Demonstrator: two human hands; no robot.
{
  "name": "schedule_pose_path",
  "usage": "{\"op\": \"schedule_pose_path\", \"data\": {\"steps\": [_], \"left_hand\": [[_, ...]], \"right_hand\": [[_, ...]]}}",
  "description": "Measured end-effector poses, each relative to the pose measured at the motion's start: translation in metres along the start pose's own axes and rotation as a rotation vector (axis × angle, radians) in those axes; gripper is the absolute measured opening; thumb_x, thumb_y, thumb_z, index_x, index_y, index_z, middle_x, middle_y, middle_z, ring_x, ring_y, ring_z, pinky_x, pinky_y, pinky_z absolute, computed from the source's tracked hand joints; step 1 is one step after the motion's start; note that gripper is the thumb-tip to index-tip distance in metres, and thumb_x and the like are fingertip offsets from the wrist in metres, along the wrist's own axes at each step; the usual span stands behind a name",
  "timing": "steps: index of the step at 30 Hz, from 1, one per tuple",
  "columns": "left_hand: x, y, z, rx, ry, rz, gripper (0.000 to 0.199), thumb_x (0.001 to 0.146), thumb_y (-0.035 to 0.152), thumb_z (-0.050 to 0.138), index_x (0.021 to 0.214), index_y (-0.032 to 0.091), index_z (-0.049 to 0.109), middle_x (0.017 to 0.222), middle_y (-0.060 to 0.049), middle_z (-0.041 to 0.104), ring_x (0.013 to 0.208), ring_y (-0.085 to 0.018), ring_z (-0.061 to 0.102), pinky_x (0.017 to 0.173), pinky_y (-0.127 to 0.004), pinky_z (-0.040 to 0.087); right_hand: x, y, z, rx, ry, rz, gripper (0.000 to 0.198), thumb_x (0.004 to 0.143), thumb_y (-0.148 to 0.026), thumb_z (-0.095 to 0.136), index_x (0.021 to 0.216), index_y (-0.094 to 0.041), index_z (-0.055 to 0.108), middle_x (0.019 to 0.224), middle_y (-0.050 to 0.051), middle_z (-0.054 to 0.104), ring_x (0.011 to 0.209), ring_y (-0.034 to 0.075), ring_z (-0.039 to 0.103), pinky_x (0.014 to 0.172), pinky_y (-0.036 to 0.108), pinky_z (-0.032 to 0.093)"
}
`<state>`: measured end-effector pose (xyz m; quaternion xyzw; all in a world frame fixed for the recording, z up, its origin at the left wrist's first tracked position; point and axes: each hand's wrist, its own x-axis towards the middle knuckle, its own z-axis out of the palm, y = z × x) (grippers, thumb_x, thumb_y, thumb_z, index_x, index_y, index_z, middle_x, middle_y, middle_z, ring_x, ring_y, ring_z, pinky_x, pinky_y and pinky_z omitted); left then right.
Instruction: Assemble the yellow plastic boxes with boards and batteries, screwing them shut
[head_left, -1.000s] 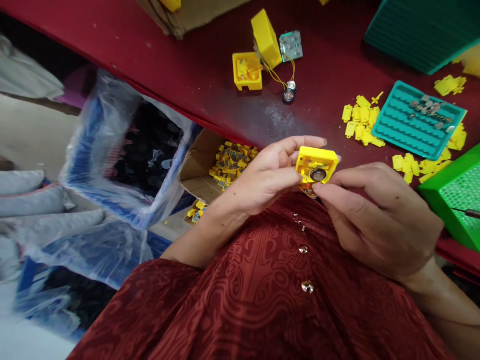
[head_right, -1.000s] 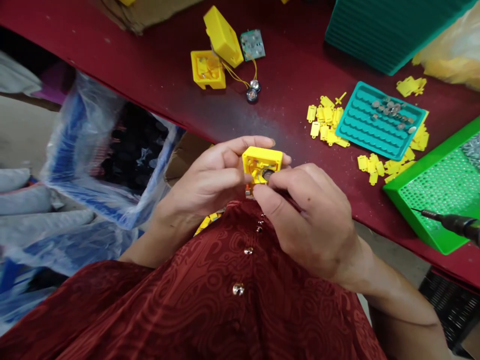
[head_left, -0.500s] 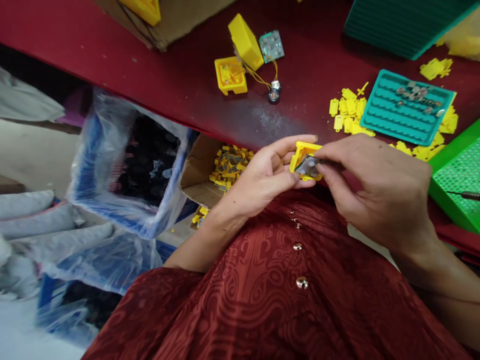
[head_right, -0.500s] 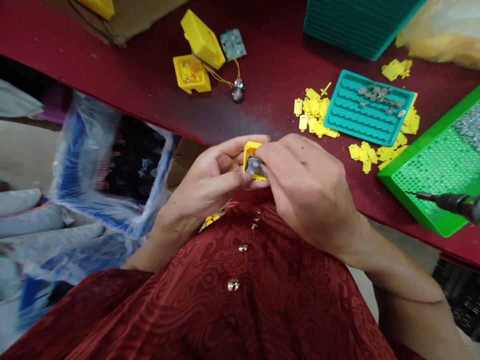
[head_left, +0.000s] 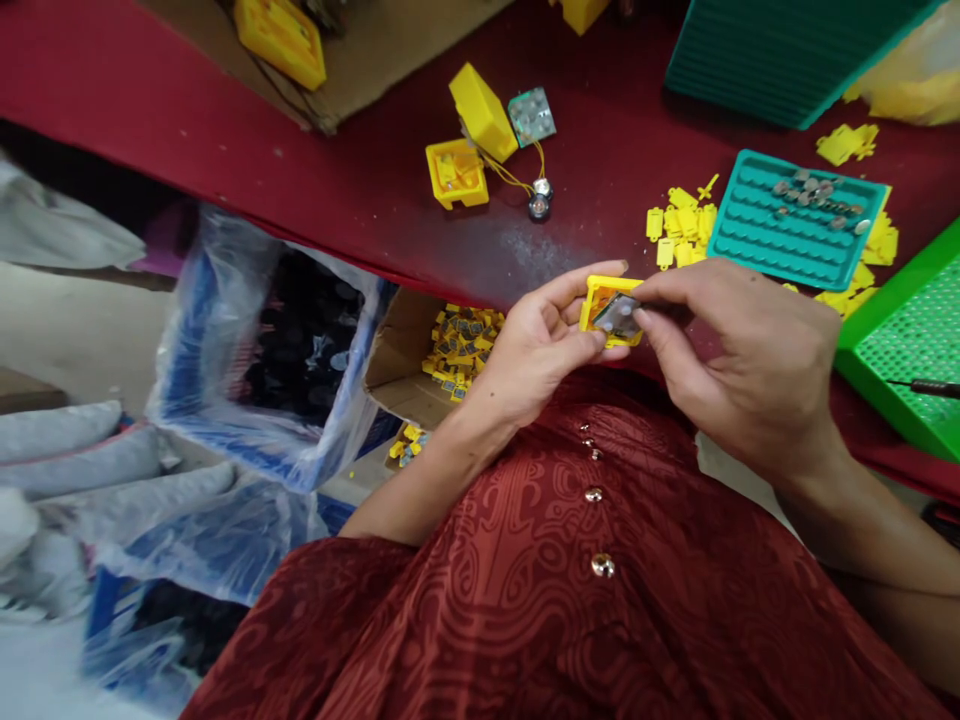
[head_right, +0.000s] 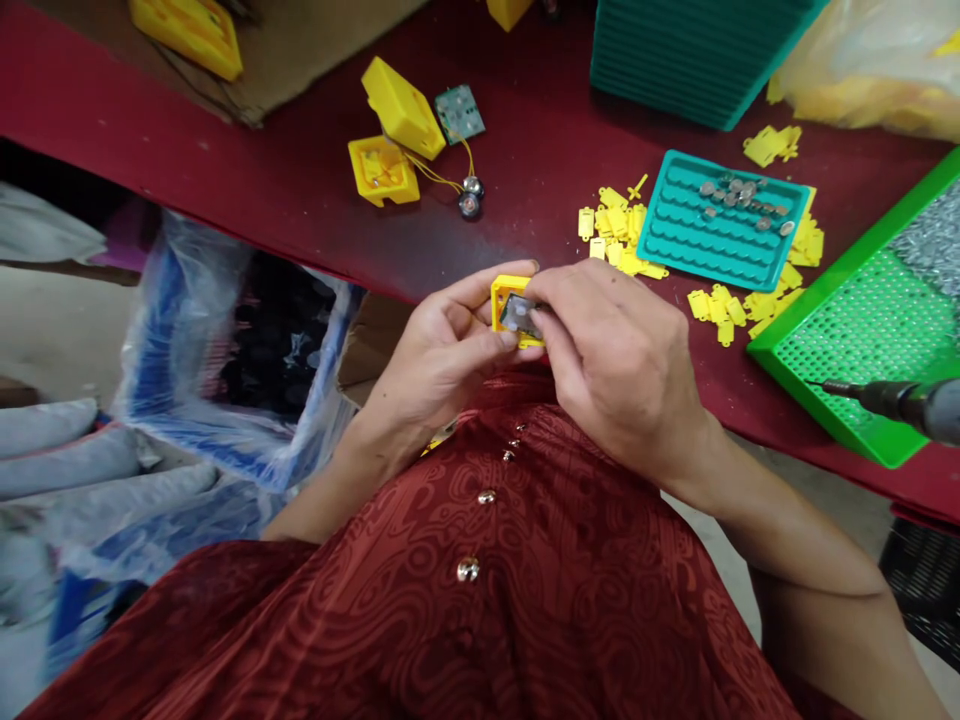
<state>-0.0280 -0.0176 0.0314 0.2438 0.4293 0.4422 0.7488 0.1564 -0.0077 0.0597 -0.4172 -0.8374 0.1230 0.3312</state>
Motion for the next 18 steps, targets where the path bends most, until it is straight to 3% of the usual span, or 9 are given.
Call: {"op": "schedule_pose_path", "data": {"steps": [8, 18], "left_hand": [[0.0019, 0.0, 0.001, 0.03, 0.003, 0.005, 0.055, 0.069, 0.016, 0.094, 0.12, 0.022, 0.077, 0.111, -0.002, 0.082, 0.101, -0.019, 0.08, 0.083, -0.025, 0.068], [0.0056, -0.0018, 0.0023, -0.004, 0.007, -0.016, 0.052, 0.068, 0.015, 0.093, 0.117, 0.023, 0.078, 0.11, -0.001, 0.081, 0.102, -0.019, 0.079, 0.083, -0.024, 0.068]], "right_hand": [[-0.0004, -0.0025, 0.002, 0.121, 0.026, 0.17, 0.01, 0.104, -0.022, 0.065, 0.101, -0.025, 0.075, 0.097, 0.003, 0.08, 0.088, 0.019, 0.076, 0.085, 0.034, 0.063], [-0.0002, 0.0053, 0.0019, 0.121, 0.029, 0.122, 0.011, 0.1, -0.017, 0.067, 0.1, -0.023, 0.075, 0.093, 0.002, 0.08, 0.084, 0.018, 0.076, 0.077, 0.032, 0.06]]}}
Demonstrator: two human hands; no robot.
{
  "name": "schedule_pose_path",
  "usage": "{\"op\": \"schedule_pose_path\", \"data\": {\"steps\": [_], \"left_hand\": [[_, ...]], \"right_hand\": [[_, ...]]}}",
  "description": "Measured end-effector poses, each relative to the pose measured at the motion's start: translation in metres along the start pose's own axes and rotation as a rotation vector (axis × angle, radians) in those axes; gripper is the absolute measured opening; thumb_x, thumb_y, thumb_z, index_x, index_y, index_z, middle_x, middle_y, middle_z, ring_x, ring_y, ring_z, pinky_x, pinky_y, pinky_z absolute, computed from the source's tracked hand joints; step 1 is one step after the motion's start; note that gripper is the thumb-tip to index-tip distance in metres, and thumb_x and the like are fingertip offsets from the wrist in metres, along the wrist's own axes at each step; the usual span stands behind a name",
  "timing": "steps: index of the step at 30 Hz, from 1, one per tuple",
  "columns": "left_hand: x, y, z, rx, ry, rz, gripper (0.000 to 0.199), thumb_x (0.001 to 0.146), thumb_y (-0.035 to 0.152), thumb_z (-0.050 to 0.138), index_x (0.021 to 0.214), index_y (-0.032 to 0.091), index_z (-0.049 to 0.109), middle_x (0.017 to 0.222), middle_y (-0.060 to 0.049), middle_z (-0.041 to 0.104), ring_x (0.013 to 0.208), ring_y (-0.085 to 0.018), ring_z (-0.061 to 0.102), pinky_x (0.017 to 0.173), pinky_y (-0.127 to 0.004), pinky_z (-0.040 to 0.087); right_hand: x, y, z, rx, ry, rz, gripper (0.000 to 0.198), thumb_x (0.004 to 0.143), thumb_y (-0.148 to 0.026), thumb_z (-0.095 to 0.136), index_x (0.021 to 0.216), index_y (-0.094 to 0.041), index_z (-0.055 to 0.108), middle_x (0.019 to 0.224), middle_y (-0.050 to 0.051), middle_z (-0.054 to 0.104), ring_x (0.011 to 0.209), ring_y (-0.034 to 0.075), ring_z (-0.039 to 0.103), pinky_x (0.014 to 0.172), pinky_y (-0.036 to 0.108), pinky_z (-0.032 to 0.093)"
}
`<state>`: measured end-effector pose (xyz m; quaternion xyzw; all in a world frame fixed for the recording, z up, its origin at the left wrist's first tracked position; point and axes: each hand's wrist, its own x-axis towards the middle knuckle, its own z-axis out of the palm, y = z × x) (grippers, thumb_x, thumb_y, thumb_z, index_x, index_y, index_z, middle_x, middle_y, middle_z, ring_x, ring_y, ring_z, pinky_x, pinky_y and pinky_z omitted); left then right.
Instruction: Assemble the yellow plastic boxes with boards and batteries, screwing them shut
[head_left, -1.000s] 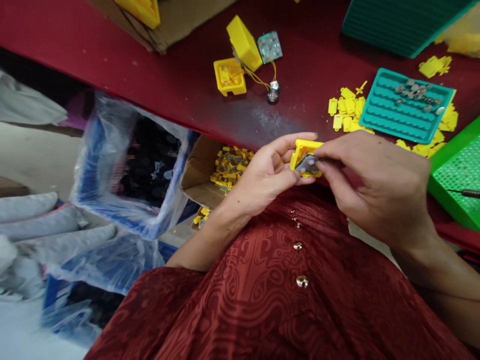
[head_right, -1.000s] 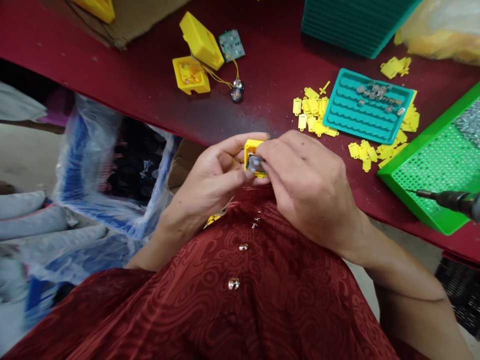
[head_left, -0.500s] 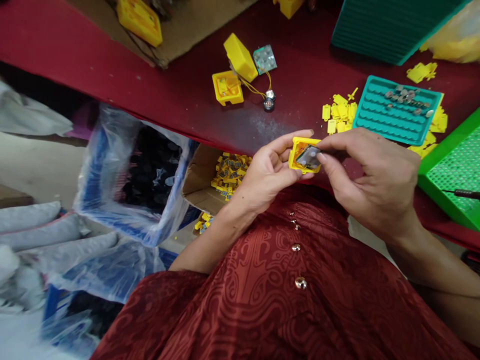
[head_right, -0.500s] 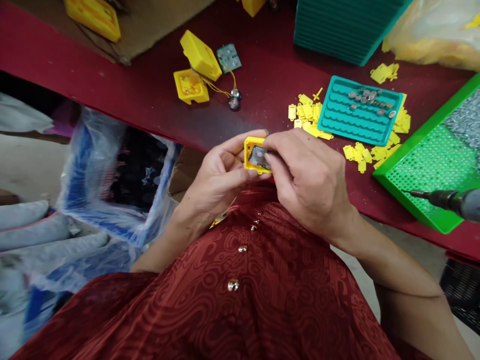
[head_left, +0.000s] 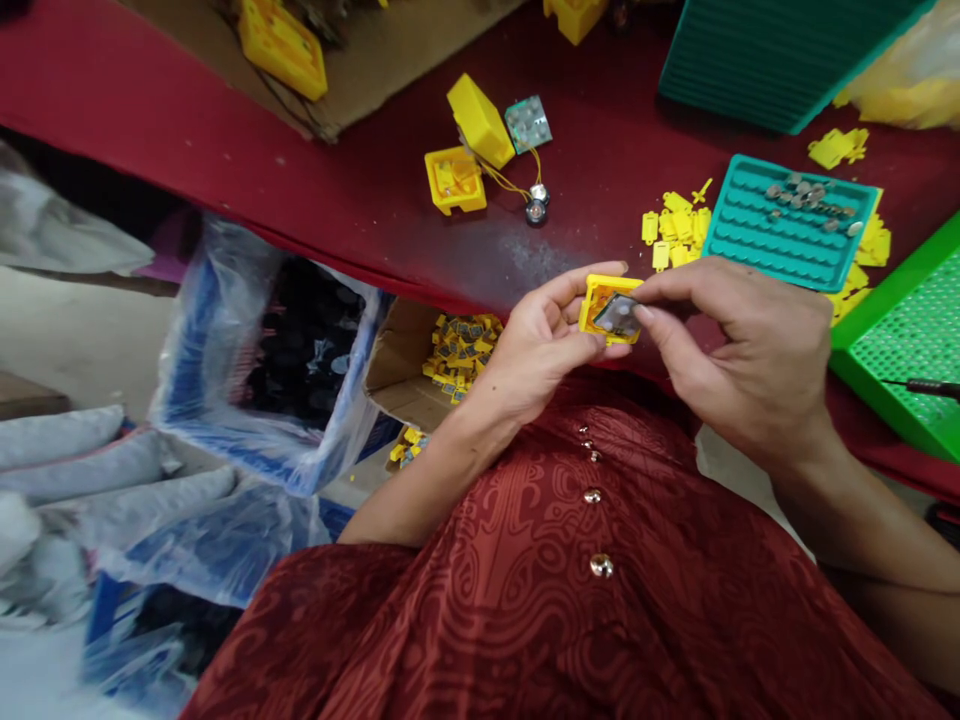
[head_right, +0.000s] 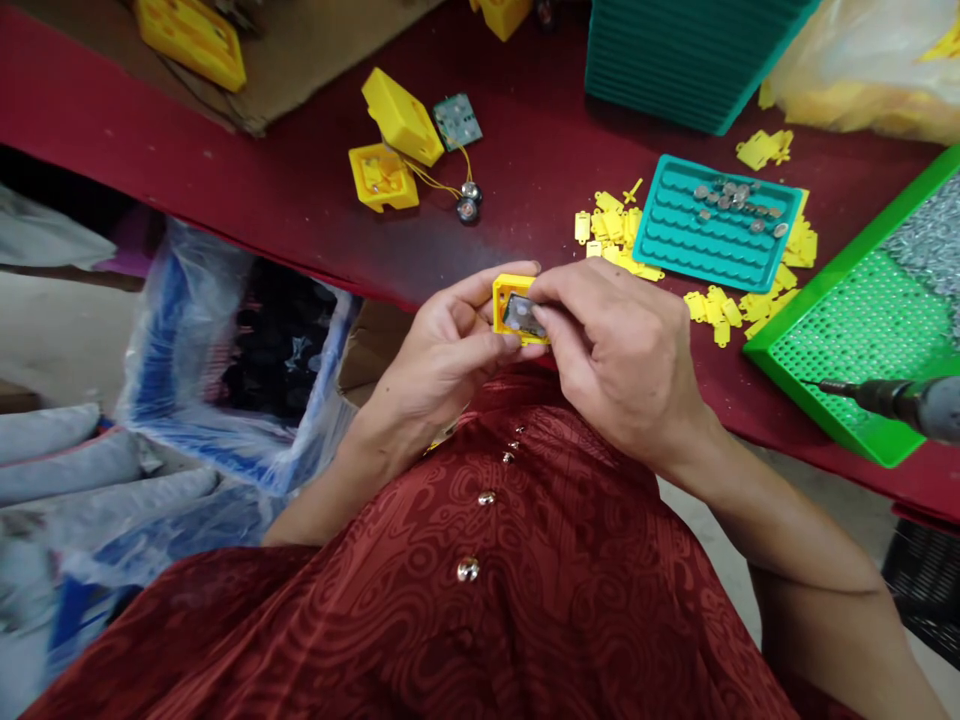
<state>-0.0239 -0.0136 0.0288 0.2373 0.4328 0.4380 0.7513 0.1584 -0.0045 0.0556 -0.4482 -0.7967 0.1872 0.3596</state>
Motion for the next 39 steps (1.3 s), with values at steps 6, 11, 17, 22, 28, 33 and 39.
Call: {"op": "schedule_pose_path", "data": {"steps": [6, 11, 17, 22, 28, 33, 39], "left_hand": [[-0.002, 0.0, -0.002, 0.007, -0.02, -0.007, 0.055, 0.069, 0.018, 0.095, 0.121, 0.024, 0.077, 0.118, -0.003, 0.081, 0.108, -0.022, 0.08, 0.09, -0.028, 0.068], [0.001, -0.004, -0.004, 0.015, -0.031, 0.025, 0.055, 0.07, 0.015, 0.094, 0.121, 0.023, 0.077, 0.118, -0.003, 0.082, 0.105, -0.02, 0.08, 0.088, -0.026, 0.068], [0.004, -0.009, -0.007, -0.003, -0.079, 0.058, 0.051, 0.074, 0.022, 0.095, 0.122, 0.021, 0.076, 0.11, -0.001, 0.081, 0.098, -0.016, 0.078, 0.088, -0.025, 0.068], [0.003, -0.009, -0.007, 0.022, -0.094, 0.032, 0.045, 0.083, 0.032, 0.093, 0.123, 0.019, 0.075, 0.11, -0.003, 0.081, 0.096, -0.016, 0.078, 0.09, -0.028, 0.07], [0.001, -0.006, -0.006, -0.019, -0.064, -0.014, 0.044, 0.083, 0.028, 0.091, 0.124, 0.019, 0.074, 0.109, -0.003, 0.082, 0.096, -0.016, 0.079, 0.086, -0.027, 0.07], [-0.001, -0.007, -0.003, -0.029, -0.028, -0.044, 0.038, 0.087, 0.025, 0.085, 0.123, 0.02, 0.074, 0.109, -0.003, 0.081, 0.097, -0.016, 0.079, 0.087, -0.029, 0.069], [-0.001, -0.01, 0.0, -0.018, -0.031, -0.043, 0.036, 0.089, 0.025, 0.084, 0.123, 0.019, 0.073, 0.111, -0.004, 0.081, 0.097, -0.017, 0.078, 0.088, -0.032, 0.069]], "right_hand": [[0.002, 0.006, -0.001, 0.001, -0.067, -0.052, 0.014, 0.1, -0.017, 0.065, 0.099, -0.023, 0.077, 0.095, 0.003, 0.08, 0.083, 0.018, 0.074, 0.076, 0.033, 0.058], [0.002, 0.01, 0.002, -0.034, -0.084, -0.077, 0.014, 0.099, -0.014, 0.065, 0.1, -0.021, 0.077, 0.095, 0.003, 0.08, 0.083, 0.018, 0.075, 0.076, 0.031, 0.058], [0.002, 0.009, 0.003, -0.13, -0.101, -0.111, 0.019, 0.105, -0.015, 0.061, 0.099, -0.02, 0.078, 0.1, 0.006, 0.078, 0.09, 0.019, 0.074, 0.079, 0.033, 0.06], [-0.002, 0.011, 0.006, -0.139, -0.044, -0.163, 0.019, 0.105, -0.012, 0.059, 0.108, -0.02, 0.076, 0.103, 0.008, 0.073, 0.096, 0.017, 0.07, 0.082, 0.03, 0.061], [-0.009, 0.013, 0.01, -0.158, 0.036, -0.131, 0.01, 0.105, -0.015, 0.066, 0.105, -0.021, 0.074, 0.099, 0.006, 0.071, 0.09, 0.016, 0.069, 0.081, 0.031, 0.062], [-0.013, 0.014, 0.013, -0.203, 0.043, -0.131, 0.007, 0.103, -0.014, 0.069, 0.099, -0.019, 0.072, 0.095, 0.007, 0.069, 0.089, 0.017, 0.067, 0.079, 0.032, 0.061], [-0.016, 0.016, 0.012, -0.213, 0.024, -0.112, 0.004, 0.102, -0.015, 0.068, 0.102, -0.018, 0.07, 0.1, 0.008, 0.069, 0.093, 0.019, 0.067, 0.082, 0.034, 0.061]]}}
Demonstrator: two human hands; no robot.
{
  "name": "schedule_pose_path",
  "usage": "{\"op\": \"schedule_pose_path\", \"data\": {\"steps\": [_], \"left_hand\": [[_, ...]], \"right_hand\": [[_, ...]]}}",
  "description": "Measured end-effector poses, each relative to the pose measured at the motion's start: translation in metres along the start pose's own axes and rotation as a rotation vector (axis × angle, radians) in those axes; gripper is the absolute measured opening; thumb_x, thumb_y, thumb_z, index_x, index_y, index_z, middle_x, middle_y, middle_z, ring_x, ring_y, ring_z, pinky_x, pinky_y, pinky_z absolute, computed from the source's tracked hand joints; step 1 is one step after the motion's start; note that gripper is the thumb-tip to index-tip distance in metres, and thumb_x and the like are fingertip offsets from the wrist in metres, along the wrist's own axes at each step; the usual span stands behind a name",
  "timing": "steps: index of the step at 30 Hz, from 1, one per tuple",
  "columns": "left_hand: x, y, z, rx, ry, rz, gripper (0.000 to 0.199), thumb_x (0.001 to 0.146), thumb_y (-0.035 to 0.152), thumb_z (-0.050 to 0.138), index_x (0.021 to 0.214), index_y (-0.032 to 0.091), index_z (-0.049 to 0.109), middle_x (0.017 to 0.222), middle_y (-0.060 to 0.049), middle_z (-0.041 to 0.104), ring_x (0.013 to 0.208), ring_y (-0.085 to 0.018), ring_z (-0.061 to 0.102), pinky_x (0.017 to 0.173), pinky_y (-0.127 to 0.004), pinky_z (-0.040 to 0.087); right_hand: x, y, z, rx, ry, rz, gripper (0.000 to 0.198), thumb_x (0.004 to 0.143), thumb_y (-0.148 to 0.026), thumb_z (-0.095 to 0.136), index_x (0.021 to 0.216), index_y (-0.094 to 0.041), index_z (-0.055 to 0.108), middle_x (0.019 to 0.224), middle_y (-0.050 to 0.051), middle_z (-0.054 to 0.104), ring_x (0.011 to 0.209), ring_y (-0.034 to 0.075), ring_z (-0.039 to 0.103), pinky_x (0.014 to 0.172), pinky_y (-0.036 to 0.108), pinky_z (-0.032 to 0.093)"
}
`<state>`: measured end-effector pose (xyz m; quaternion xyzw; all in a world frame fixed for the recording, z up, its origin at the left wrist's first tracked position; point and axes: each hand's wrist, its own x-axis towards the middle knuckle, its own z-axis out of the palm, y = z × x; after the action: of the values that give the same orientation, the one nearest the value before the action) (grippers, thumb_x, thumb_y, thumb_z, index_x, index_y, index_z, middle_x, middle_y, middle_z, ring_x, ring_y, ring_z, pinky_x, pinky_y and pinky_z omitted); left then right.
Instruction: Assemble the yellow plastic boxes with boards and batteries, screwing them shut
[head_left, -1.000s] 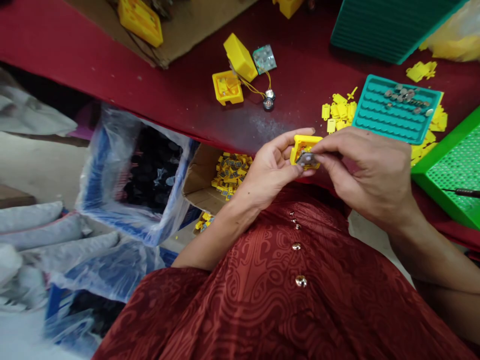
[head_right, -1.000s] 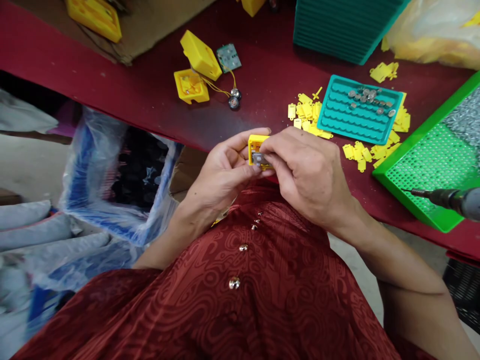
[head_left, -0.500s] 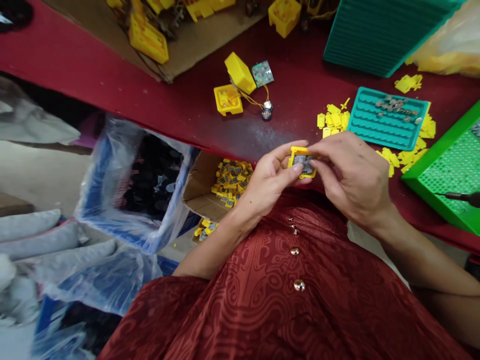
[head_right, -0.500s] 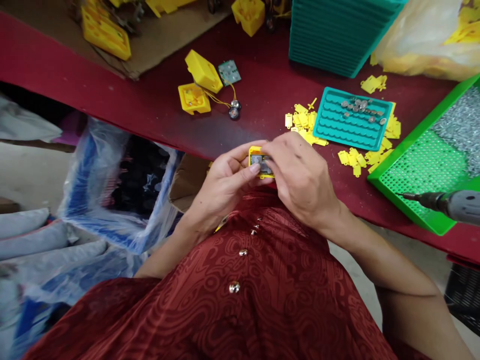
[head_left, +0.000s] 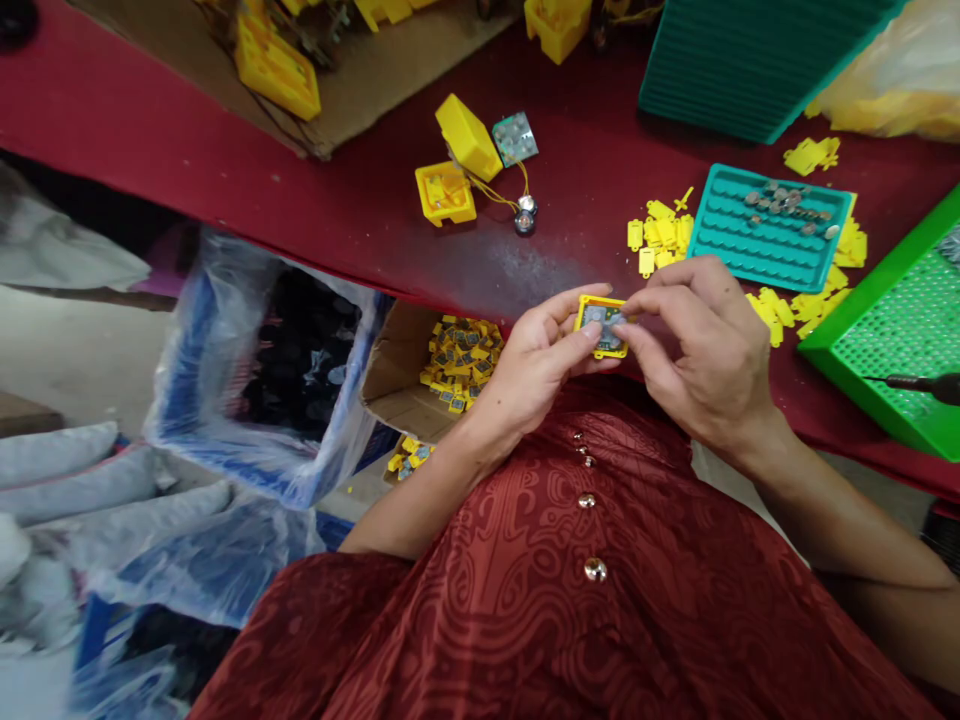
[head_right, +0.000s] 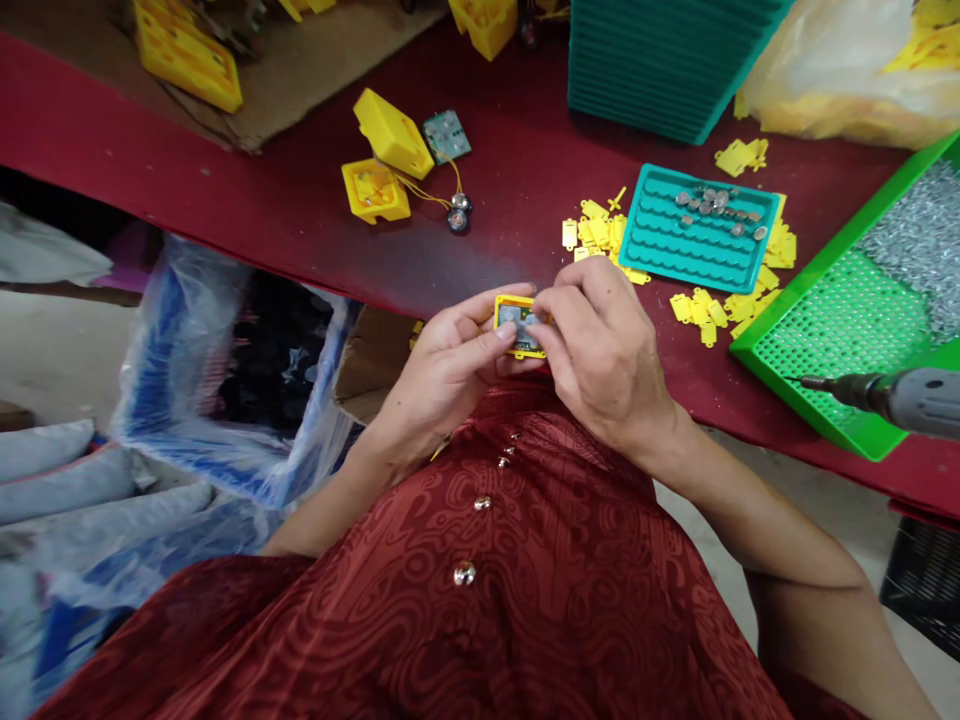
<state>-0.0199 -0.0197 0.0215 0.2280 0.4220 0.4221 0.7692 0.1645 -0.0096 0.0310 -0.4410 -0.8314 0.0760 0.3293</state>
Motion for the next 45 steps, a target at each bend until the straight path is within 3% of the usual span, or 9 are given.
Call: {"op": "schedule_pose_path", "data": {"steps": [6, 10, 18, 24, 31, 38, 45], "left_hand": [[0.001, 0.0, 0.0, 0.024, -0.005, -0.01, 0.038, 0.089, 0.027, 0.084, 0.125, 0.02, 0.073, 0.12, -0.005, 0.081, 0.109, -0.02, 0.079, 0.094, -0.034, 0.07], [0.0, 0.002, 0.0, 0.02, 0.001, -0.004, 0.038, 0.09, 0.026, 0.084, 0.126, 0.02, 0.073, 0.119, -0.005, 0.081, 0.106, -0.018, 0.078, 0.094, -0.032, 0.07], [0.003, -0.007, 0.001, 0.051, -0.013, 0.003, 0.039, 0.092, 0.03, 0.083, 0.128, 0.018, 0.071, 0.119, -0.006, 0.08, 0.105, -0.018, 0.078, 0.093, -0.032, 0.07], [0.005, -0.012, 0.003, 0.075, 0.001, 0.042, 0.04, 0.09, 0.029, 0.087, 0.125, 0.017, 0.071, 0.118, -0.005, 0.08, 0.105, -0.017, 0.077, 0.093, -0.03, 0.069], [0.009, -0.016, 0.001, 0.072, 0.018, -0.006, 0.041, 0.091, 0.034, 0.083, 0.127, 0.018, 0.071, 0.123, -0.008, 0.08, 0.109, -0.021, 0.077, 0.094, -0.037, 0.068], [0.01, -0.019, 0.004, 0.175, 0.067, 0.042, 0.039, 0.095, 0.035, 0.076, 0.129, 0.017, 0.07, 0.128, -0.01, 0.078, 0.11, -0.021, 0.076, 0.086, -0.03, 0.068], [0.003, -0.007, 0.01, 0.215, 0.1, 0.107, 0.032, 0.097, 0.03, 0.074, 0.127, 0.019, 0.072, 0.117, -0.007, 0.08, 0.1, -0.02, 0.076, 0.083, -0.03, 0.068]], "right_hand": [[-0.002, -0.003, 0.001, -0.08, 0.069, -0.036, 0.004, 0.104, -0.017, 0.068, 0.103, -0.017, 0.072, 0.096, 0.009, 0.069, 0.09, 0.019, 0.064, 0.081, 0.034, 0.058], [-0.007, -0.002, 0.007, -0.046, 0.105, -0.004, 0.006, 0.105, -0.02, 0.066, 0.104, -0.019, 0.073, 0.097, 0.008, 0.069, 0.092, 0.02, 0.065, 0.081, 0.035, 0.056], [-0.004, 0.01, 0.0, 0.056, -0.125, 0.124, 0.012, 0.106, -0.024, 0.062, 0.099, -0.018, 0.07, 0.099, 0.009, 0.069, 0.097, 0.023, 0.067, 0.087, 0.04, 0.057], [0.001, 0.021, -0.004, 0.084, -0.258, 0.106, 0.013, 0.105, -0.027, 0.06, 0.099, -0.019, 0.068, 0.098, 0.009, 0.069, 0.095, 0.023, 0.066, 0.085, 0.038, 0.056], [-0.002, 0.013, 0.0, -0.047, -0.203, 0.12, 0.018, 0.107, -0.026, 0.058, 0.095, -0.018, 0.07, 0.095, 0.009, 0.068, 0.095, 0.023, 0.067, 0.086, 0.038, 0.055], [-0.005, 0.003, 0.003, -0.028, -0.155, 0.146, 0.015, 0.105, -0.024, 0.062, 0.095, -0.017, 0.071, 0.094, 0.009, 0.07, 0.092, 0.024, 0.065, 0.084, 0.039, 0.053], [0.002, -0.008, -0.006, -0.054, -0.03, 0.03, 0.008, 0.106, -0.021, 0.065, 0.099, -0.018, 0.07, 0.096, 0.008, 0.074, 0.091, 0.022, 0.069, 0.081, 0.037, 0.059]]}}
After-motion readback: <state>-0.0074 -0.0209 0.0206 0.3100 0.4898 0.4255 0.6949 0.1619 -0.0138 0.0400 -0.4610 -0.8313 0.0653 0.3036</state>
